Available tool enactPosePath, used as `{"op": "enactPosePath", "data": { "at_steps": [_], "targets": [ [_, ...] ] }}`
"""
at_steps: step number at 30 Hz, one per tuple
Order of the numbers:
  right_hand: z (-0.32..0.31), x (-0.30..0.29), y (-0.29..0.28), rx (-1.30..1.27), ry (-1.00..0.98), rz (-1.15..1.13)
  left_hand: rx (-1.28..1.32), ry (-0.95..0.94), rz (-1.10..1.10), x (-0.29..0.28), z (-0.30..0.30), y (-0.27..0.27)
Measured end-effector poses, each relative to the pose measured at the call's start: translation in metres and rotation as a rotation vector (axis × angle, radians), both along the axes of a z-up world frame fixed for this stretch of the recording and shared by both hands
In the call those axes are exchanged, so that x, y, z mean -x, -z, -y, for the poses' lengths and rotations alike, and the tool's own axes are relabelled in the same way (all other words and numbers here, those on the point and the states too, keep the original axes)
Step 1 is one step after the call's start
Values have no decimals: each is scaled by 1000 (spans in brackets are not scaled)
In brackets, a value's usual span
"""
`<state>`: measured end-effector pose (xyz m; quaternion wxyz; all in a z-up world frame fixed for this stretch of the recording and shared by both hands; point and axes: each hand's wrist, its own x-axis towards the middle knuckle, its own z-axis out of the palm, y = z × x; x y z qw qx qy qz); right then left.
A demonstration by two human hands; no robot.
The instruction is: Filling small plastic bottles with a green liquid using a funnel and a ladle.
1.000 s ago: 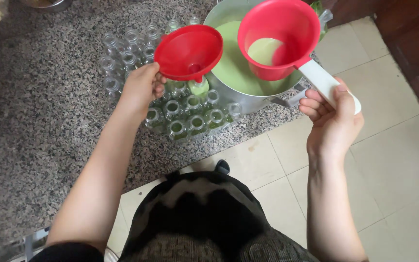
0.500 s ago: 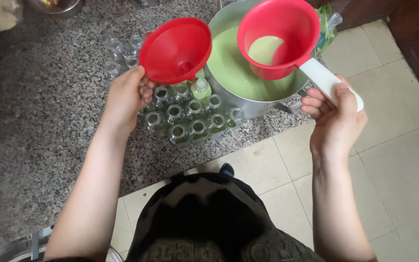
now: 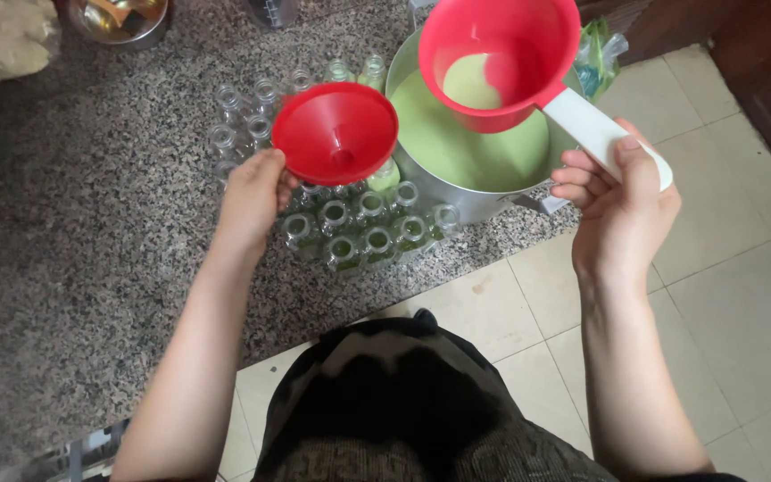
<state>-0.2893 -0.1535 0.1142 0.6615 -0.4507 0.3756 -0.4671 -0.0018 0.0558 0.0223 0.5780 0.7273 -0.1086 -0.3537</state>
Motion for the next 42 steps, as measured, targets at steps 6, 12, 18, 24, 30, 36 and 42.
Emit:
{"op": "enactPosePath", "data": {
  "at_steps": [6, 12, 18, 24, 30, 36, 42],
  "targets": [
    [-12, -4, 2, 195, -166, -64, 73, 33, 92, 5, 6, 9],
    [-25, -7, 4, 373, -333, -161, 74, 56, 68, 2, 7, 8],
    [-34, -9, 9, 475, -370, -232, 99, 73, 61, -3, 7, 15],
    [-40, -10, 4, 614, -385, -330, 129, 82, 54, -7, 6, 22],
    [-44, -8, 3, 716, -401, -390, 131, 91, 55, -8, 6, 25],
    [-49, -7, 1, 719, -398, -400, 149, 113, 44, -8, 6, 24],
    [-56, -6, -3, 779, -386, -435, 76, 138, 57, -6, 6, 14]
  ]
}}
